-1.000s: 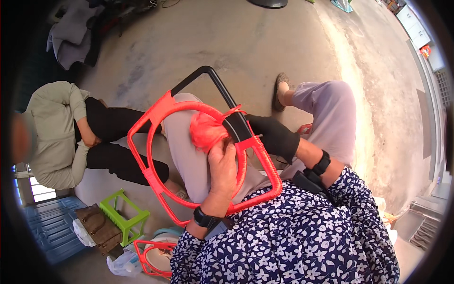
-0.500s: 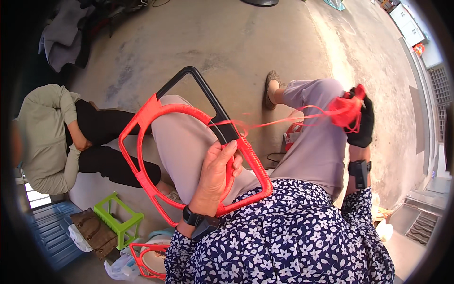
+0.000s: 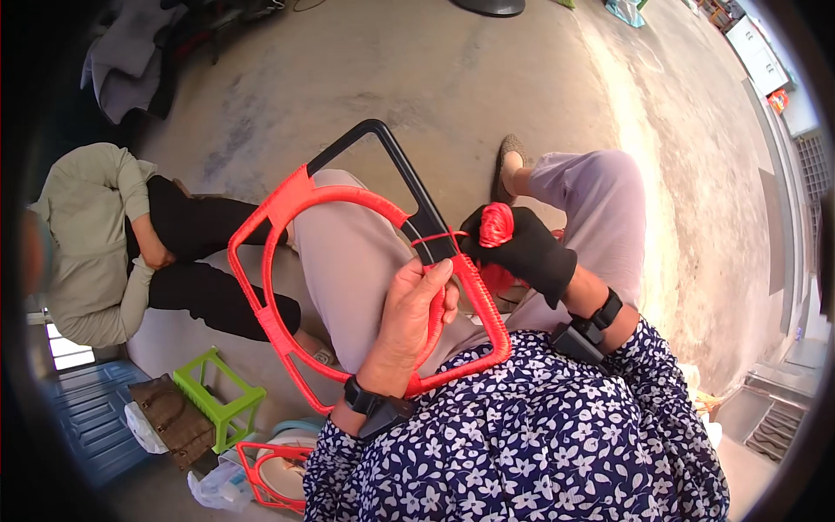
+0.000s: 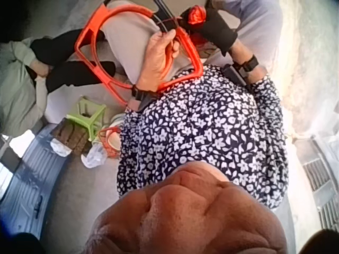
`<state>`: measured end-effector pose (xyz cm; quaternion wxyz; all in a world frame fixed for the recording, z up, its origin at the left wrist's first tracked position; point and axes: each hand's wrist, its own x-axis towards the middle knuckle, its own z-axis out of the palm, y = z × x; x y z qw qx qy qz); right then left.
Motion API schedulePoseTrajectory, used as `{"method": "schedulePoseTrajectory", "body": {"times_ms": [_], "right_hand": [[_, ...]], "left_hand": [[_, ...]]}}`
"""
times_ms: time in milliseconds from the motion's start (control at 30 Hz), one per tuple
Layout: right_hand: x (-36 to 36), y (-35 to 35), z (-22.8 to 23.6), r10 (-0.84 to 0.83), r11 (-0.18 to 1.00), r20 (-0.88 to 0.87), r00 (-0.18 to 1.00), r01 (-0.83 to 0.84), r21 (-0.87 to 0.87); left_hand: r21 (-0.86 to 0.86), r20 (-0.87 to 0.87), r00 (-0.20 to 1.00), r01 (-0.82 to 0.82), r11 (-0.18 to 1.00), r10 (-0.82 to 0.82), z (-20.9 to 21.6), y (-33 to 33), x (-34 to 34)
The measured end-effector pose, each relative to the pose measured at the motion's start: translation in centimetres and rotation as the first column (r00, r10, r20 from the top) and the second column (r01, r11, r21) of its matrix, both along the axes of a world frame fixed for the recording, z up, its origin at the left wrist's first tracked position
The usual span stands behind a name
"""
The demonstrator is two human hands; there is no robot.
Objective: The recorder is wrapping a red plastic cord or binding material around the frame of a circular object, likely a component for wood or bamboo furniture.
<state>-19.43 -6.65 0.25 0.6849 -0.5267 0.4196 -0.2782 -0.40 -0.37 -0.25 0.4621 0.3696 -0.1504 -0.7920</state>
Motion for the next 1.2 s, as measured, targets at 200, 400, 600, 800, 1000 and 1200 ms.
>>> {"method": "schedulePoseTrajectory", "body": {"times_ms": [200, 400, 600, 800, 1000, 1200], "right_hand": [[0.2, -1.2, 1.9, 0.097, 0.628, -0.24, 0.966, -0.246, -0.738], [-1.4, 0.8, 1.7, -0.13, 0.656, -0.44, 0.888, -0.256, -0.71], [-1.7, 1.2, 2.0, -0.025, 0.894, -0.408, 0.913, -0.162, -0.418], [0.1, 1.3, 0.7, -0.088, 0.905, -0.084, 0.993, 0.044, -0.423], [-1.8, 0.5, 2.0, -0.152, 0.678, -0.448, 0.881, -0.237, -0.696], [-2.0, 0.4, 2.3, -0.042, 0.887, -0.211, 0.977, -0.06, -0.458]], "left_hand": [[-0.182, 0.201, 0.962, -0.15, 0.972, 0.187, 1.0, -0.1, -0.6], [-0.216, 0.21, 0.962, -0.129, 0.968, 0.175, 0.0, 0.4, 0.2], [-0.198, 0.208, 0.963, -0.128, 0.972, 0.169, 0.1, 0.2, 0.2], [-0.169, 0.212, 0.964, -0.126, 0.978, 0.161, 0.1, 0.4, 0.1], [-0.134, 0.242, 0.958, -0.127, 0.983, 0.156, 0.1, 0.2, 0.1], [-0.137, 0.217, 0.97, -0.077, 0.988, 0.105, -0.2, 0.2, 0.2]]}}
